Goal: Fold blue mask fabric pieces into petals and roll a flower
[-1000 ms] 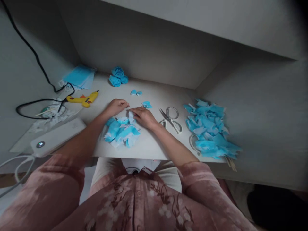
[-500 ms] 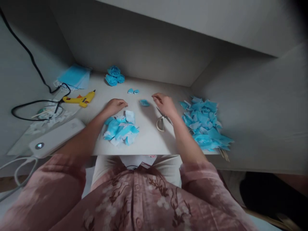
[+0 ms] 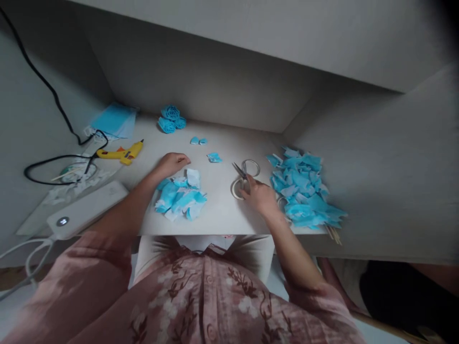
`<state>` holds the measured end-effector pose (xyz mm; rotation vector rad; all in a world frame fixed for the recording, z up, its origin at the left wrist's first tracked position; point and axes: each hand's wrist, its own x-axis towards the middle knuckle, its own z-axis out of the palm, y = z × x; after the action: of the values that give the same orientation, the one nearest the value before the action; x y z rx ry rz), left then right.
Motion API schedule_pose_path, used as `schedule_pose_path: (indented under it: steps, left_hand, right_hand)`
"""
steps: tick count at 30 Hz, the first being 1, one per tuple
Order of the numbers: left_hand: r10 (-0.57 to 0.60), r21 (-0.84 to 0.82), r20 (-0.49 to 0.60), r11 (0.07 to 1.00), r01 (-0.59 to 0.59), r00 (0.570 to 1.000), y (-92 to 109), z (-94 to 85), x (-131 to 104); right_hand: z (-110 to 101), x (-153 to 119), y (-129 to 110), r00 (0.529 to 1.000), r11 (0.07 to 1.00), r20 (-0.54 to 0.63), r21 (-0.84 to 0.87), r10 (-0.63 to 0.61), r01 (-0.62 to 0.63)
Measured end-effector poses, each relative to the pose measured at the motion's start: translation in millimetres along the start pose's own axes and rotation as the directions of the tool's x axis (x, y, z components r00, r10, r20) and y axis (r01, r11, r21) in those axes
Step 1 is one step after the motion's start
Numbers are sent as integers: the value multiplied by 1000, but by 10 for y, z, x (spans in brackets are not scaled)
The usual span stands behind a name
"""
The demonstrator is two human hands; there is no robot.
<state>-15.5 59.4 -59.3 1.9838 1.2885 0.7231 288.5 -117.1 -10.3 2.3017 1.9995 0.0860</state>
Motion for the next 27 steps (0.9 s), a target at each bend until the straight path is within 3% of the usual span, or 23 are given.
schedule_pose_path:
  steps: [4,7,14,16,20,23,27]
  left_hand:
    - [24,15,0,1000,-24,1000,-24,14,3]
    - [43,13,9,999,-43,999,-32,12,-1]
    - [41,25,-2,999,-41,999,-45,27,1]
    - [50,10,-10,999,-50,999,-42,30,-3]
    - [54,11,-13,998,-54,998,-21,22,-17]
    - [51,25,-8,998,-51,999,4,10,-30]
    - [54,31,14,998,-55,998,48,-16,-44]
  right_hand:
    - [128,13,74,992,986,-110,162,66,-48]
    - [180,-22,120,990,959,-124,281,73,-36]
    - [40,-203,122,984,939,-3,299,-177,170]
    - [-12,-108,165,983,932,-13,317,-181,176]
    - [0,302,318,979,974,-195,203,-63,103]
    - [103,567,390,985,987,-139,110,-105,121]
    - [212,686,388,992,993,-101,87,-72,81]
